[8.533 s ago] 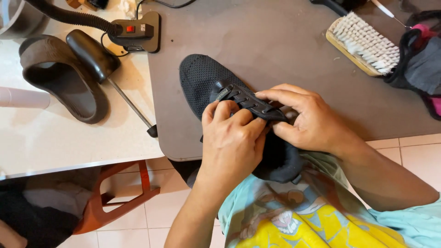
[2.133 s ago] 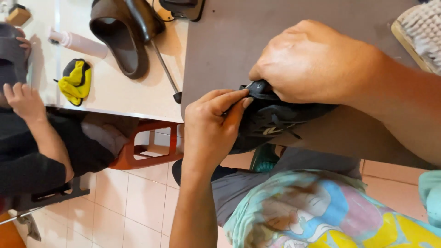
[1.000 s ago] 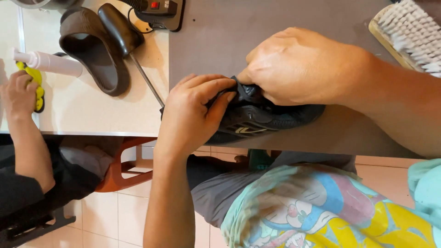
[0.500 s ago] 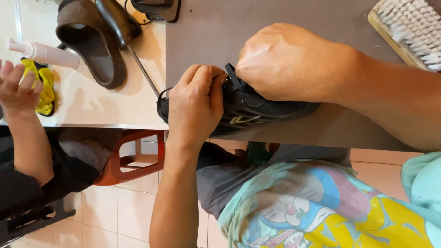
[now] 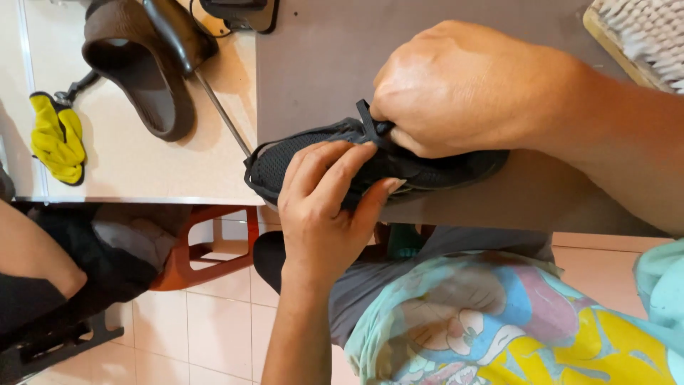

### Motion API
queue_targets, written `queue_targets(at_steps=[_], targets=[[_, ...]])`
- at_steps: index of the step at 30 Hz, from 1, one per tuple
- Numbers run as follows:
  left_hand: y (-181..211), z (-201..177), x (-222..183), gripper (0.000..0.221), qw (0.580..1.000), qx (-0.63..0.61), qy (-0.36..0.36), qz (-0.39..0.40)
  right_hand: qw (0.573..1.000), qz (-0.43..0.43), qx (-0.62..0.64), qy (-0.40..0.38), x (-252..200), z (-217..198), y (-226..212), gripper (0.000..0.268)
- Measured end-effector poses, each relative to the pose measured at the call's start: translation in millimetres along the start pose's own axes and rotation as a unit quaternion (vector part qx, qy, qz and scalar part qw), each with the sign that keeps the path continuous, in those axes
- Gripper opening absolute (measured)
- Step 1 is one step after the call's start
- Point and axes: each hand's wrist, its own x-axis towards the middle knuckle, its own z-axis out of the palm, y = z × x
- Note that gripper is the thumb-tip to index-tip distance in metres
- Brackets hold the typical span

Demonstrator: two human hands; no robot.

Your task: A person performs maintenance on a shoe by cleaning an insole, unlacing the sneaker, and applying adhesive or cleaner to a replacement insole.

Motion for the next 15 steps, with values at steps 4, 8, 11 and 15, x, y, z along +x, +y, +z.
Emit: queue_targets(at_steps=[4,8,11,15], targets=[[1,-2,5,0.020,0.998,-0.037,-0.020,-0.046,1.000,0.004,0.003,0.023,-2,4,1,0.025],[0,-11,10,0.016,0.994,-0.039,-0.090,-0.049,1.000,0.014,0.026,0.004,-2,-1,1,0.023],[-1,-17,13,0.016,0.993,-0.047,-0.112,-0.007,0.999,0.022,0.037,0.001,-2,-5,2,0.022],[-2,-28,21,0.028,0.989,-0.107,-0.105,0.016,0.997,0.043,0.038,-0.041,-1,-7,2,0.023]])
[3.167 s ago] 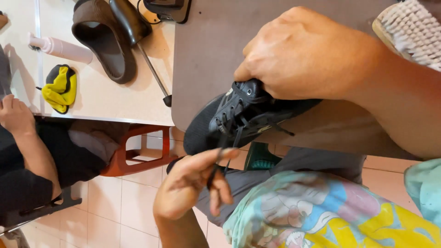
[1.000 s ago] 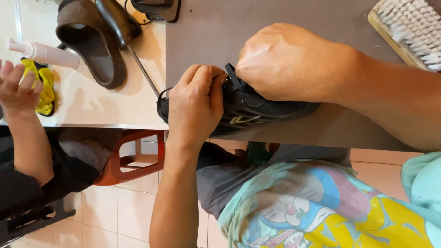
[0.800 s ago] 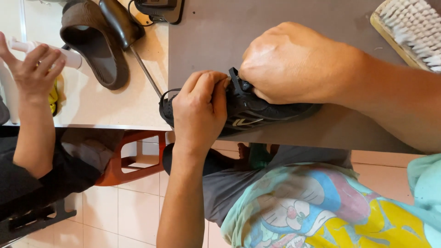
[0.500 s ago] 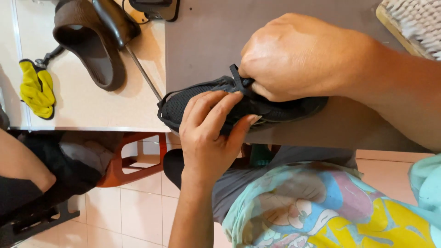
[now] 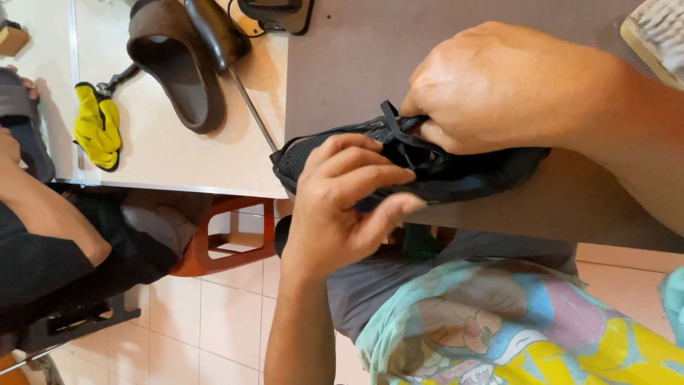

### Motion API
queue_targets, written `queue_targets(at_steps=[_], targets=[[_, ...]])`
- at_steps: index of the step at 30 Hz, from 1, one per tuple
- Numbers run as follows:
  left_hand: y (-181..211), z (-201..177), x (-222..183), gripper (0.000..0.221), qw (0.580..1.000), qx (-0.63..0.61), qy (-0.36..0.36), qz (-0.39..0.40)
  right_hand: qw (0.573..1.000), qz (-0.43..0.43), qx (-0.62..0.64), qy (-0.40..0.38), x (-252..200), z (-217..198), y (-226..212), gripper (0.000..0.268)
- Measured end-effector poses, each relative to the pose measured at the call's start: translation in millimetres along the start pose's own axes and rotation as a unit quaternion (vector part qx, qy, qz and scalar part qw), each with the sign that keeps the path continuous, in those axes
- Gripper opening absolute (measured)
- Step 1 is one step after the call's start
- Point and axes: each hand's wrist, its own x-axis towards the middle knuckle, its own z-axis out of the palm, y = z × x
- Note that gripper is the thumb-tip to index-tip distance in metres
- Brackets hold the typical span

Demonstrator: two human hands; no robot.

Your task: A person performs maintenance on a shoe by cleaning an insole, unlacing the sneaker, and applying adhesive or cleaner to a replacement insole.

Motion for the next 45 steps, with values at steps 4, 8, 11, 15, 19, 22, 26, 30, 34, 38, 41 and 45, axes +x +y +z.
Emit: queue_targets(at_steps=[4,8,11,15,19,22,26,30,34,38,41,45], targets=[[-15,-1,18,0.022,0.994,0.085,0.014,-0.064,1.000,-0.019,-0.007,0.003,0,2,0,0.028],[-34,-10,30,0.017,0.985,0.011,-0.091,-0.149,1.000,-0.023,-0.015,-0.009,3,7,1,0.025],[-38,-16,33,0.003,0.978,-0.032,-0.079,-0.192,0.999,-0.042,-0.005,0.007,3,8,2,0.024],[-55,-21,26,0.009,0.990,0.111,0.006,-0.090,0.999,-0.036,-0.012,-0.027,1,1,-3,0.021],[-61,-47,29,0.011,0.979,0.176,0.107,-0.012,0.999,-0.049,-0.012,0.011,2,11,-1,0.024],[-57,-48,29,0.017,0.970,0.130,0.201,-0.045,0.999,-0.033,0.001,-0.039,2,5,-4,0.029],[-32,-39,22,0.037,0.980,0.169,0.095,-0.046,0.999,-0.022,0.002,-0.025,1,0,-5,0.028],[5,-23,-4,0.007,0.983,0.117,0.054,-0.133,0.999,0.000,-0.019,-0.026,1,1,-10,0.031],[1,13,-24,0.029,0.982,0.114,0.070,-0.132,0.997,-0.050,0.001,0.051,-1,15,-13,0.027],[-21,17,-21,0.017,0.991,0.120,0.060,0.007,0.995,-0.037,-0.047,0.075,0,15,-11,0.016],[-37,15,-24,0.008,0.986,0.133,0.055,0.080,0.996,-0.029,-0.043,0.066,-13,4,-16,0.016],[-35,17,-20,0.012,0.981,0.177,0.022,0.078,0.996,-0.053,-0.036,0.055,-42,-29,-27,0.021]])
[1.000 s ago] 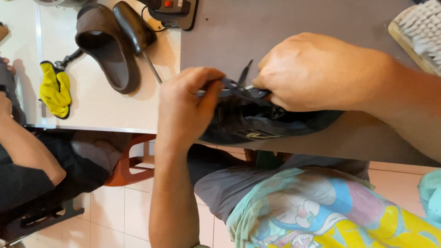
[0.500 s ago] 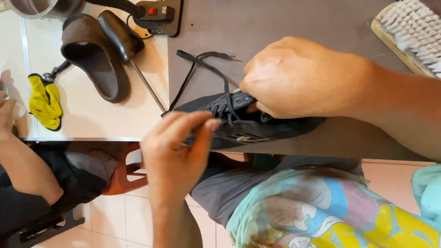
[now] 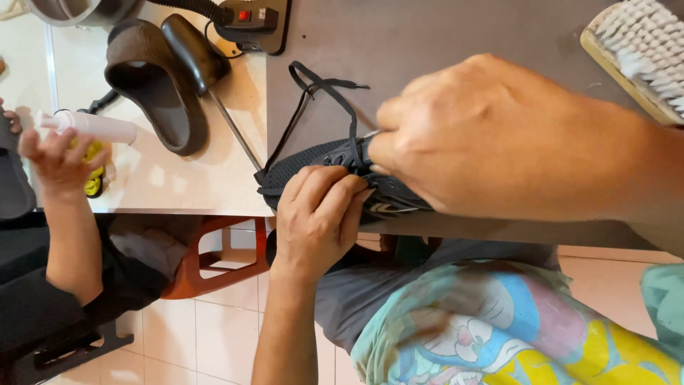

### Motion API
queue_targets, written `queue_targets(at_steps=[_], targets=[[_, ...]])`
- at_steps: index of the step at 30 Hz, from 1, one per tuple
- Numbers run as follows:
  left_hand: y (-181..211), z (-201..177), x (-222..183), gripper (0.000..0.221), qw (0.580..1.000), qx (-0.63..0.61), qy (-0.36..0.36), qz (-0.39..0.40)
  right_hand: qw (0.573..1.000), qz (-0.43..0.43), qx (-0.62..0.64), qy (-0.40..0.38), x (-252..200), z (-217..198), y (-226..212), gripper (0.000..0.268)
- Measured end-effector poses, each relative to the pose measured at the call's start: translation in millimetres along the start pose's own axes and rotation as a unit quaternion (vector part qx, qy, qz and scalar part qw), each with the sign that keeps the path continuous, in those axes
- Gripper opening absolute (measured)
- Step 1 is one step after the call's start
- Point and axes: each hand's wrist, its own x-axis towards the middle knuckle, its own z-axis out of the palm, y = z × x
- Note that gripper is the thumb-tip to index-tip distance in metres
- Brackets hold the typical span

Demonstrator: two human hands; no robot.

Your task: A person performs maintenance on a shoe by cleaning an insole, unlacing the sneaker, and applying adhesive or cleaner to a replacement insole.

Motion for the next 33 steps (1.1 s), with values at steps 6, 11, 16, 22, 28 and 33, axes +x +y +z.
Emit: queue_targets(at_steps=[6,11,16,22,28,33], targets=[[7,-20,8,0.006,0.987,-0.123,-0.066,-0.074,0.996,-0.003,-0.042,-0.074,11,30,-18,0.026],[10,-17,10,0.034,0.992,-0.020,-0.076,-0.097,0.999,-0.009,0.011,-0.052,15,24,-6,0.018],[16,-16,14,0.026,0.995,-0.095,-0.005,-0.028,0.999,0.031,0.013,0.008,24,30,16,0.017],[32,-16,14,0.042,0.977,0.040,-0.105,-0.182,0.998,0.046,0.040,0.027,28,32,16,0.023],[35,-49,23,0.017,0.966,-0.229,-0.116,-0.019,0.996,0.041,-0.013,0.074,26,37,24,0.030],[34,-29,-2,0.013,0.980,0.047,-0.108,-0.160,0.999,0.040,0.019,0.008,30,33,18,0.031]])
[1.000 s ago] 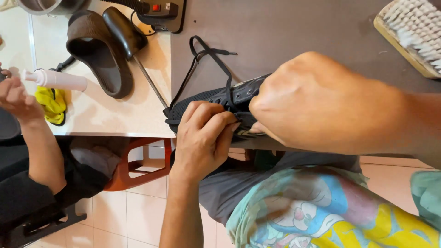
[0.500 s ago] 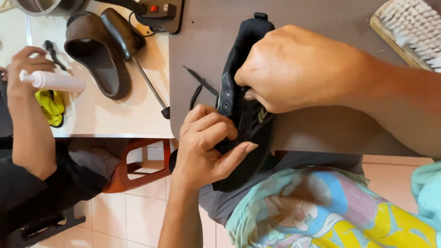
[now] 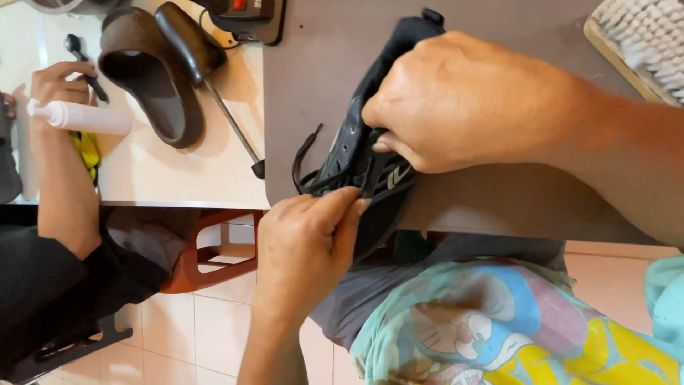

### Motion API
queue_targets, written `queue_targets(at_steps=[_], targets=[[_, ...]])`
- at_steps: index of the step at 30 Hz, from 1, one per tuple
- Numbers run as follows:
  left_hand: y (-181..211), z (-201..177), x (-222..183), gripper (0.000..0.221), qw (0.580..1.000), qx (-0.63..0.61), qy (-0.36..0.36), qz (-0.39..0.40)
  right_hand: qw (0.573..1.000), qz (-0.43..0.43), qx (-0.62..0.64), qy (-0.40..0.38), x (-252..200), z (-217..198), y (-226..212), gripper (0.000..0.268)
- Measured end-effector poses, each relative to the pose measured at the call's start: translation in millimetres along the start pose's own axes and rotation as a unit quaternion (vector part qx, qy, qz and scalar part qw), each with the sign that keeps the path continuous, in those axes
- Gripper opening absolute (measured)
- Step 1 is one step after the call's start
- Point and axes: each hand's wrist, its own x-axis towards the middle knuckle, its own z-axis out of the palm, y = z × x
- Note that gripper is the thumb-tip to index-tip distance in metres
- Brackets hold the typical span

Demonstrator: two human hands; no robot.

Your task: A person performs maintenance on a shoe by cleaning an insole, unlacing the sneaker, and applying adhesive or cleaner to a replacement insole.

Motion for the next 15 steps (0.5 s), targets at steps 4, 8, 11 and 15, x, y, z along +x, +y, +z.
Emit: queue_targets(at_steps=[4,8,11,15], targets=[[17,-33,10,0.010,0.984,-0.090,-0.053,0.143,0.999,0.028,0.032,-0.008,3,7,-3,0.029],[11,-51,-1,0.027,0.941,-0.276,-0.143,0.134,0.999,0.012,0.042,0.027,3,8,-2,0.027],[0,-37,-14,0.039,0.982,-0.088,-0.167,-0.027,0.998,0.009,0.050,0.025,1,6,-3,0.026],[17,-18,1,0.046,0.982,0.152,0.099,-0.051,0.999,0.014,0.049,0.012,-1,3,-6,0.030]])
